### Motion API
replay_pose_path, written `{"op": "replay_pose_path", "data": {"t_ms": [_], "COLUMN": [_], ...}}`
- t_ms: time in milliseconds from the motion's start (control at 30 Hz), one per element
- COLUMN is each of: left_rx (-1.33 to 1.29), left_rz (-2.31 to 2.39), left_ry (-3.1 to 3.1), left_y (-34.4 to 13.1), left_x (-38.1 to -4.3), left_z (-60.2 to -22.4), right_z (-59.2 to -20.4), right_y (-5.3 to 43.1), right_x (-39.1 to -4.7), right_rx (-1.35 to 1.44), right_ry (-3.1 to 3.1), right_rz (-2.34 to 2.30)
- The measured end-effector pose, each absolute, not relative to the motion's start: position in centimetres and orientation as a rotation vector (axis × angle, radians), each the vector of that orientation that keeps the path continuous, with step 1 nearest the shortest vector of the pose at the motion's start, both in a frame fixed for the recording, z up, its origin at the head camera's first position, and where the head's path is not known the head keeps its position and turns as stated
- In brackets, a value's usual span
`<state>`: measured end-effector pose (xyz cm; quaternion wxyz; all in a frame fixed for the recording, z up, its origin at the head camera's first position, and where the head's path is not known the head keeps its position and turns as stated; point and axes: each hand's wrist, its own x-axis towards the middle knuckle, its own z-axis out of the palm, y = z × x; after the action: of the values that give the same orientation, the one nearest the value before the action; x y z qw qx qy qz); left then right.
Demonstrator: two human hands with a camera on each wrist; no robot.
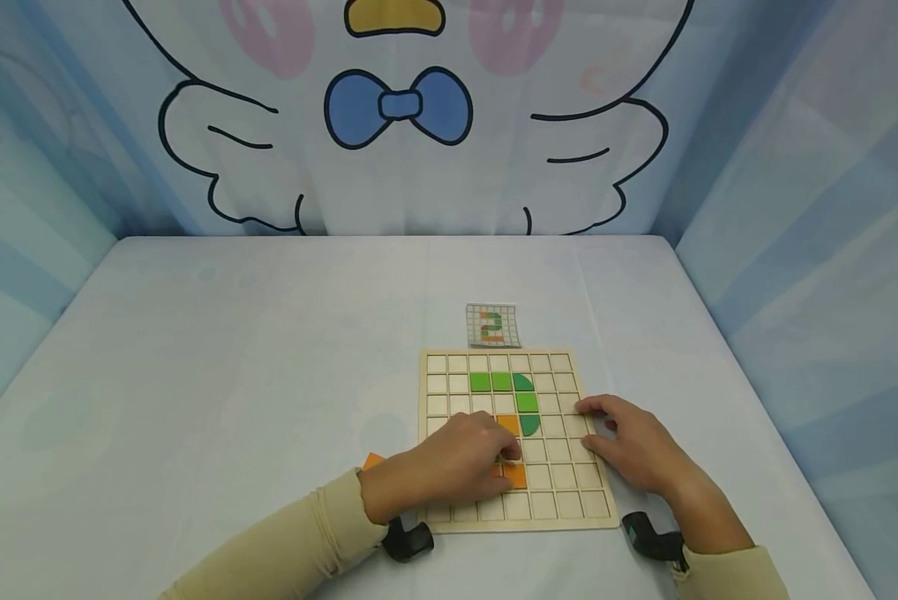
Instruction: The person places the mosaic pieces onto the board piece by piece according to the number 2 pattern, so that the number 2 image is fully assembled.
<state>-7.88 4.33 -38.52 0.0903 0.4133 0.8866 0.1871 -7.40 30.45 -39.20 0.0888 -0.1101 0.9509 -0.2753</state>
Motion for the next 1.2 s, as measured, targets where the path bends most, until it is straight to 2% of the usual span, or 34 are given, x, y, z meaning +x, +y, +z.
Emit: {"op": "replay_pose_path", "data": {"t_ms": [700, 1200], "left_rx": [1.11, 1.042], "left_rz": [0.592, 0.759], "left_ry": [2.646, 2.694], "left_y": [0.4, -5.0], "left_x": [-7.7, -7.1], "left_z": [-38.1, -38.1], "right_z": [-39.2, -39.4], "right_y": [30.5, 30.5], "right_x": [-7.3, -7.4], "right_rx": [-0.329, -0.321], "right_ry": [2.833, 2.831], "right_rz": [-0.812, -0.811]}}
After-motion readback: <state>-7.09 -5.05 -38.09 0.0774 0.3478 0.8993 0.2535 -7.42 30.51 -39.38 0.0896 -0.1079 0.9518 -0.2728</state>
